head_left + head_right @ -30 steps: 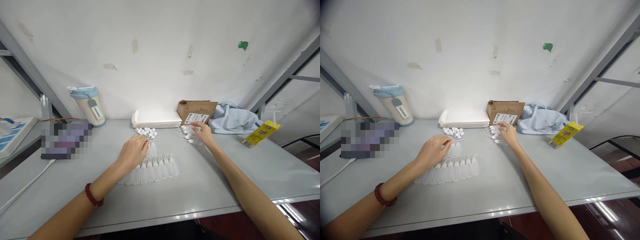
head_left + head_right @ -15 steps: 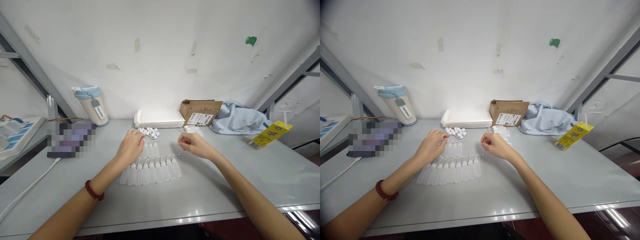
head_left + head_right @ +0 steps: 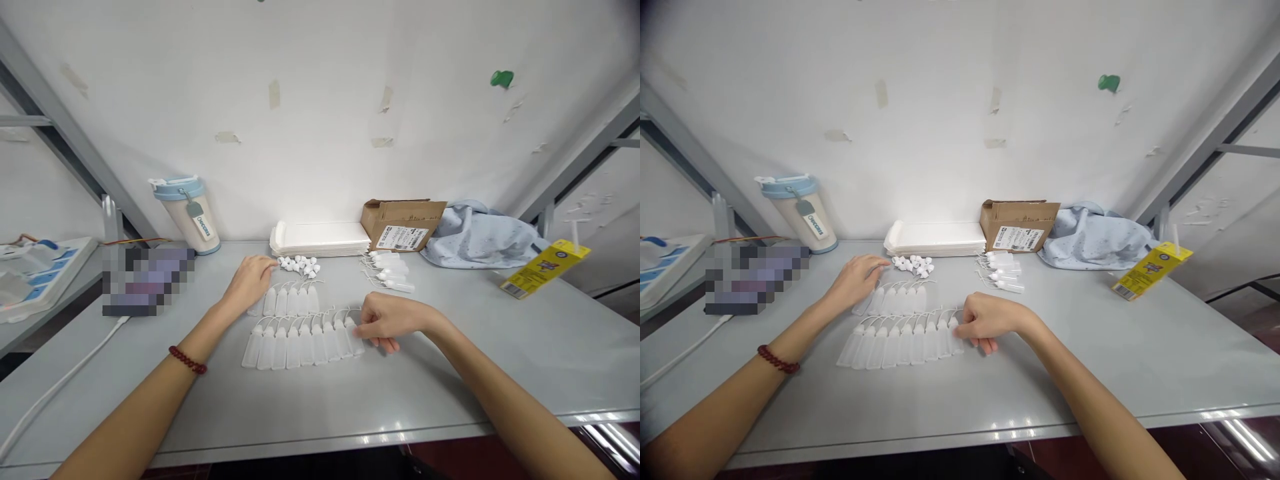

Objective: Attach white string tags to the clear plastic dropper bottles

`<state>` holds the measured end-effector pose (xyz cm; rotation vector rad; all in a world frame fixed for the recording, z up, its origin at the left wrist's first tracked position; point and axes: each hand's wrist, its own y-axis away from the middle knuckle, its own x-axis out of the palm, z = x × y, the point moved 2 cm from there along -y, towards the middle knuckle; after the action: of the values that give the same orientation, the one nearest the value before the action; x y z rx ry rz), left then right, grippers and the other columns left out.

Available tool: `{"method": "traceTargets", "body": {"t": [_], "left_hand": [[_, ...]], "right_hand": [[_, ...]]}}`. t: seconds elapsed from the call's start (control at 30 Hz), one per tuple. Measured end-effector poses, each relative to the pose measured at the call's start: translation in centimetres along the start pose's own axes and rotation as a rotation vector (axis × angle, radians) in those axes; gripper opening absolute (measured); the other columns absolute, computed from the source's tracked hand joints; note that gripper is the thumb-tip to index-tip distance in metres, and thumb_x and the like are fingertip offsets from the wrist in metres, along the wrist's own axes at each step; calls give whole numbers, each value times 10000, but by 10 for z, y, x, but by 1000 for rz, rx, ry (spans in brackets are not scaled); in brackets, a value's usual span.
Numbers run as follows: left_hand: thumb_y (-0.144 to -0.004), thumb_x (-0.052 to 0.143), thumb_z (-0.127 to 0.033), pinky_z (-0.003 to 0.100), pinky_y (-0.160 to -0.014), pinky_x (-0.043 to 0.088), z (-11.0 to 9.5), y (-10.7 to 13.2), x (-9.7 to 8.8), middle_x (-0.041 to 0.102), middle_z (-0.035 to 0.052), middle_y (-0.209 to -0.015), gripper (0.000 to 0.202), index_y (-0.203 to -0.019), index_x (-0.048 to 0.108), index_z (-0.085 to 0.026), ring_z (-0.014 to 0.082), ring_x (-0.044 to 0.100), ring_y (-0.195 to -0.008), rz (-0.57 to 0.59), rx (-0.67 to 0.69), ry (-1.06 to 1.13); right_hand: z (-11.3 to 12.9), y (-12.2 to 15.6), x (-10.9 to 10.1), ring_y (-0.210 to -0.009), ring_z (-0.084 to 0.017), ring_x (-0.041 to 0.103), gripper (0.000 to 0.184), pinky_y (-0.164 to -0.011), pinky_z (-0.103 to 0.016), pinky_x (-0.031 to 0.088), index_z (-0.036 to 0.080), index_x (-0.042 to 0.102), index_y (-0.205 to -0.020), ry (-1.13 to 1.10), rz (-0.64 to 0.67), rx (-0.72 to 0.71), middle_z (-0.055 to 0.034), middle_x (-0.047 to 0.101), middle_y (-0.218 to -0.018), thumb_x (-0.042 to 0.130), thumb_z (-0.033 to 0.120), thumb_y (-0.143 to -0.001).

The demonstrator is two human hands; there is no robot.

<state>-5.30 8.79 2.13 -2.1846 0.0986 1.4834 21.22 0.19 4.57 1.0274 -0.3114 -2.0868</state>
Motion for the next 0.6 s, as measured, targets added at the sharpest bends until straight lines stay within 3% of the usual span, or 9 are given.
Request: {"method": "traceTargets", "body": {"t": [0.2,0.6], "left_hand": [[-872,301,-213,400,-1018,352,-2,-4,9,534,56,-1312,420,-1168,594,-161,227,456,-1188,111,108,131],[-862,324,-209,414,-1023,351,-9,-4,10,573,57,-1253,409,-1137,622,-155,242,425,-1199,158,148,123]], "right_hand": [[-1,-2,0,-335,-90,508,308,-479,-214,415,164,496,-457,8,3,25,29,544,-382,468,286,-739],[-3,-5,4,-331,-103,511,335,-471,-225,412,164,493,-466,4,24,83,15,549,-382,473,338,-752]]}}
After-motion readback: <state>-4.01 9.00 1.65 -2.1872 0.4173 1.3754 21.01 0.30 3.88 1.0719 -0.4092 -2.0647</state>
